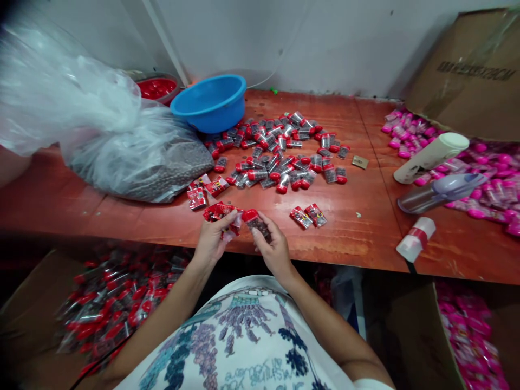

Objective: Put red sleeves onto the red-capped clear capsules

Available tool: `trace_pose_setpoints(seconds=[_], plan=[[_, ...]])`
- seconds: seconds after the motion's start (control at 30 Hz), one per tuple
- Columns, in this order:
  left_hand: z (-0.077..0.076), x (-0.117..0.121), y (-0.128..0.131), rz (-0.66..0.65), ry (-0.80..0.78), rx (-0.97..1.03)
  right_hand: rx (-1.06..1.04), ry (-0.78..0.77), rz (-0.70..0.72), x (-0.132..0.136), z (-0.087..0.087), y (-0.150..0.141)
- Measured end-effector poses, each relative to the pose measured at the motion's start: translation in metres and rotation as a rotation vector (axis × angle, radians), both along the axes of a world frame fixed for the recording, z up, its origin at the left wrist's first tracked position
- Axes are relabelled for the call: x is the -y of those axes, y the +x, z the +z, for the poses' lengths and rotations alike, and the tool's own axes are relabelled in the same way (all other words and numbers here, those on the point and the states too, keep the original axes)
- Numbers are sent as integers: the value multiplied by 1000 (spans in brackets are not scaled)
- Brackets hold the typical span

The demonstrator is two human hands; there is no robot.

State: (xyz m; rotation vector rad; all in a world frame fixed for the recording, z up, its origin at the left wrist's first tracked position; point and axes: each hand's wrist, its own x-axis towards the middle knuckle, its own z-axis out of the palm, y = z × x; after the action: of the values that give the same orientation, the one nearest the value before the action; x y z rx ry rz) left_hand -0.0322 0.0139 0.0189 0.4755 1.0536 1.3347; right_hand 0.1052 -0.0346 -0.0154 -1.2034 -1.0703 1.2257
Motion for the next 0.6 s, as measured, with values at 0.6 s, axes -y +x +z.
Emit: trace_pose_setpoints(seconds=[0.6], plan=[[-2,1,-2,27,-20,-1,-15,2,13,2,6,-3]])
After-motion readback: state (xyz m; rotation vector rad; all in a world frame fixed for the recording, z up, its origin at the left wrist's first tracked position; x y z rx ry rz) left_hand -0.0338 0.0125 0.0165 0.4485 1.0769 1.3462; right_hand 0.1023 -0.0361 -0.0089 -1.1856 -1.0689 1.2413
